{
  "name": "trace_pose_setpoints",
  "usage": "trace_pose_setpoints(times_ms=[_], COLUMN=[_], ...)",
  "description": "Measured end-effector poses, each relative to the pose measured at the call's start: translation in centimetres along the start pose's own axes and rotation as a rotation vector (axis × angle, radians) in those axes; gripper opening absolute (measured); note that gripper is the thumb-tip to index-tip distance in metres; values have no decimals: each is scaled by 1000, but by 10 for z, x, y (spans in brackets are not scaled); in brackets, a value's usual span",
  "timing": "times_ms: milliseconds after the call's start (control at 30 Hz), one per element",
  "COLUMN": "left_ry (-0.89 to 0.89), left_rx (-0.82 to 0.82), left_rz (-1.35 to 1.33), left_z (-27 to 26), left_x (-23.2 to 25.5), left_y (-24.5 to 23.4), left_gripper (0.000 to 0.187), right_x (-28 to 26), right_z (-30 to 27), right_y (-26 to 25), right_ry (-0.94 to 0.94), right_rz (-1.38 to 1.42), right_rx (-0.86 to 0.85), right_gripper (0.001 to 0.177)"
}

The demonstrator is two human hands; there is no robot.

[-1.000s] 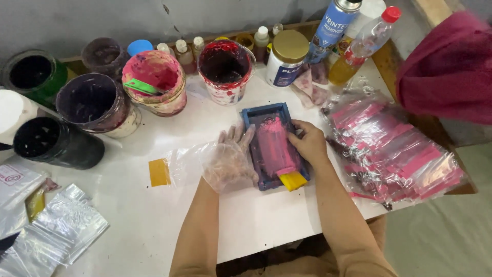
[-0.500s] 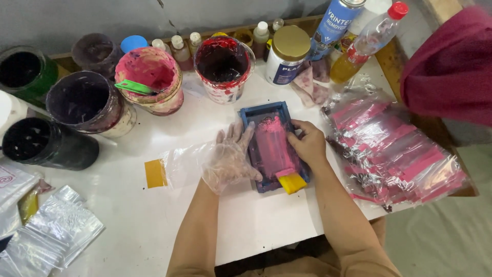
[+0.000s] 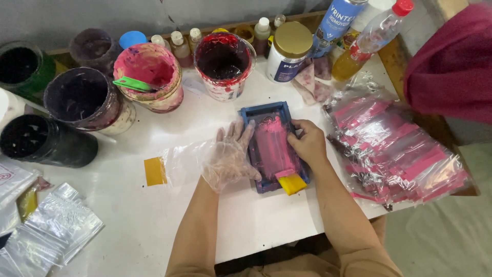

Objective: The person smooths a clear plastic sheet on a white table, then uses a yellow squeegee to spread pink ink across a blue screen-printing frame. They repeatedly pull the squeegee through the ink to coat the screen evenly.

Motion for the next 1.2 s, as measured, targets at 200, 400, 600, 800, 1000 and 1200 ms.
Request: trace_pose_setpoints(times_ms=[200, 400, 600, 800, 1000, 1200], left_ry=[16, 8, 27, 23, -26, -64], left_rx=[12, 22, 41, 31, 7, 8], left_rz=[-32, 1, -10, 13, -11, 46], left_z=[1, 0, 4, 8, 3, 4], left_x=[-2, -3, -5, -6, -1, 1], left_y=[0, 2, 7, 12, -1, 0], left_gripper=[155, 155, 153, 156, 157, 156], right_x=[1, 0, 2, 0, 5, 0], right_z=[1, 1, 1, 1, 1, -3], right_y=[1, 2, 3, 1, 3, 4], right_ry=[-17, -40, -24, -26, 5, 1], right_rz=[24, 17, 35, 33, 4, -108], right_rx=[33, 40, 49, 51, 43, 54], right_gripper=[37, 36, 35, 33, 34, 30])
Point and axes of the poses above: each hand's wrist, its own z-axis towards the middle knuckle, its own y-axis out of the palm, x = y × z, the point moved 4 cm from there along z, towards the middle knuckle, and after that the axes turned 5 degrees about z, right-handed, at the moved point
